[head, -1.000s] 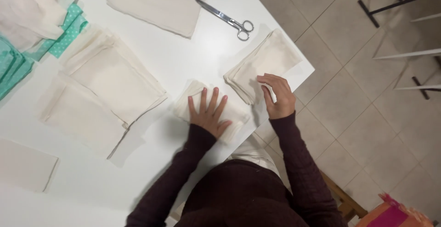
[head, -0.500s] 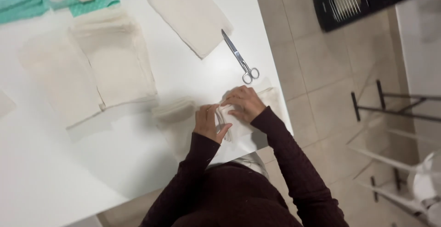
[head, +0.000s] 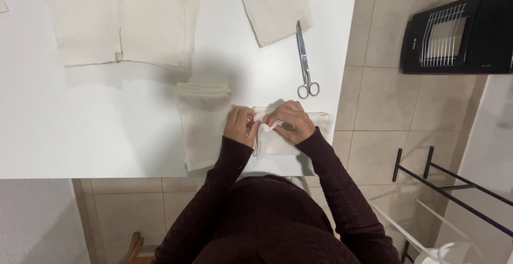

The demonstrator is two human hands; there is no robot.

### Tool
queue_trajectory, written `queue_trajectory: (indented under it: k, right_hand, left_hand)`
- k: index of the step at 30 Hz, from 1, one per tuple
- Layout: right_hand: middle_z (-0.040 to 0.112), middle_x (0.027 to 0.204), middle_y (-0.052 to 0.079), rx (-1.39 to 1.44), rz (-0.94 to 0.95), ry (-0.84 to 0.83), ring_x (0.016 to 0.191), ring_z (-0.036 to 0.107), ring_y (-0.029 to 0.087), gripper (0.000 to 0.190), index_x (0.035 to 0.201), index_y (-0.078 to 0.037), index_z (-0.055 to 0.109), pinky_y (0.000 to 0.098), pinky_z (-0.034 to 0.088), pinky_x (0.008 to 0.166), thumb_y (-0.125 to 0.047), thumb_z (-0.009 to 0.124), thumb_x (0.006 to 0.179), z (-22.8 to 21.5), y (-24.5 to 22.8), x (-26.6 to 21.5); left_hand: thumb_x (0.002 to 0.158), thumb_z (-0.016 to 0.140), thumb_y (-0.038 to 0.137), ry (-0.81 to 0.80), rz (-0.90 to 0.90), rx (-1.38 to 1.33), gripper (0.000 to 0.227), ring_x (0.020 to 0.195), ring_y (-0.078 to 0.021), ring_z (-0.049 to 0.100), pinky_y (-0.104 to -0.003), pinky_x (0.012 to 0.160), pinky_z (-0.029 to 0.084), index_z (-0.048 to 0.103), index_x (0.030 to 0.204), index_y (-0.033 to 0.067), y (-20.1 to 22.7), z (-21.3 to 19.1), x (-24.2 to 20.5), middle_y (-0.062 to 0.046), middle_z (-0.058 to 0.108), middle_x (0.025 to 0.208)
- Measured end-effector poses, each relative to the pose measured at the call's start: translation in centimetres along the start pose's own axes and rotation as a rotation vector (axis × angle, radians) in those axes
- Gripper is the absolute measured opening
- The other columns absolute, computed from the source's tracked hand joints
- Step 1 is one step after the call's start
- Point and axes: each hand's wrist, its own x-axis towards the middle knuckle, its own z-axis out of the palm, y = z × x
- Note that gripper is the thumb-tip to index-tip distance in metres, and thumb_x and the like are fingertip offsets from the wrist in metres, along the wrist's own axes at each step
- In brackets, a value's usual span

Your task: Folding white rectangular pieces of fabric and stacking them on a table.

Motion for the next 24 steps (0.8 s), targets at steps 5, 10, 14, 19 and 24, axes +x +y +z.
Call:
queue_trajectory:
  k: [5, 10, 14, 19, 24]
  right_hand:
    - [0.073, 0.118, -0.001, 0.005, -0.018, 0.039, 0.115, 0.060, 0.027, 0.011, 0.093, -0.019, 0.074, 0.0431, 0.042, 0.101, -0.012, 0.079, 0.086, 0.2, -1.4, 0.2]
    - [0.078, 0.104, -0.002, 0.031, -0.010, 0.067, 0.108, 0.067, 0.025, 0.005, 0.092, -0.019, 0.075, 0.0406, 0.042, 0.102, -0.015, 0.077, 0.089, 0.6, -0.2, -1.5]
    - [0.080, 0.094, -0.003, 0.085, 0.063, 0.069, 0.095, 0.071, 0.022, 0.009, 0.094, -0.019, 0.077, 0.0396, 0.047, 0.100, -0.014, 0.078, 0.087, 0.4, -1.2, -2.3]
    - [0.080, 0.099, 0.001, 0.094, 0.083, 0.093, 0.096, 0.072, 0.025, 0.021, 0.107, -0.013, 0.076, 0.0429, 0.049, 0.097, -0.007, 0.076, 0.087, 0.1, -2.8, -2.3]
    - [0.077, 0.095, 0.005, 0.094, -0.034, 0.120, 0.086, 0.069, 0.026, 0.013, 0.099, -0.011, 0.078, 0.0421, 0.052, 0.089, -0.005, 0.076, 0.087, 0.1, -3.0, -1.9]
  left_hand:
    - [0.084, 0.079, 0.006, -0.070, -0.042, -0.122, 0.021, 0.078, -0.0221, 0.063, -0.028, 0.062, 0.056, 0.062, 0.096, 0.0120, -1.4, 0.5, -1.2, -0.002, 0.057, 0.085]
    - [0.094, 0.068, 0.011, -0.095, -0.013, -0.216, 0.012, 0.081, -0.0225, 0.068, -0.028, 0.066, 0.059, 0.070, 0.105, 0.0145, -1.5, -0.6, -1.3, -0.003, 0.065, 0.088]
    - [0.100, 0.064, 0.008, -0.036, 0.034, -0.039, 0.018, 0.086, -0.0268, 0.067, -0.032, 0.073, 0.060, 0.063, 0.118, 0.0067, -1.5, -0.8, 0.8, -0.010, 0.062, 0.104]
    - [0.094, 0.074, 0.016, -0.064, 0.110, 0.052, 0.030, 0.095, -0.0326, 0.065, -0.038, 0.084, 0.058, 0.062, 0.117, 0.0010, -1.7, 0.2, 1.3, -0.013, 0.056, 0.106]
    - [0.091, 0.075, 0.013, -0.036, 0.156, 0.106, 0.025, 0.087, -0.0277, 0.064, -0.035, 0.079, 0.058, 0.064, 0.113, 0.0055, -1.1, 0.0, 1.6, -0.007, 0.055, 0.098]
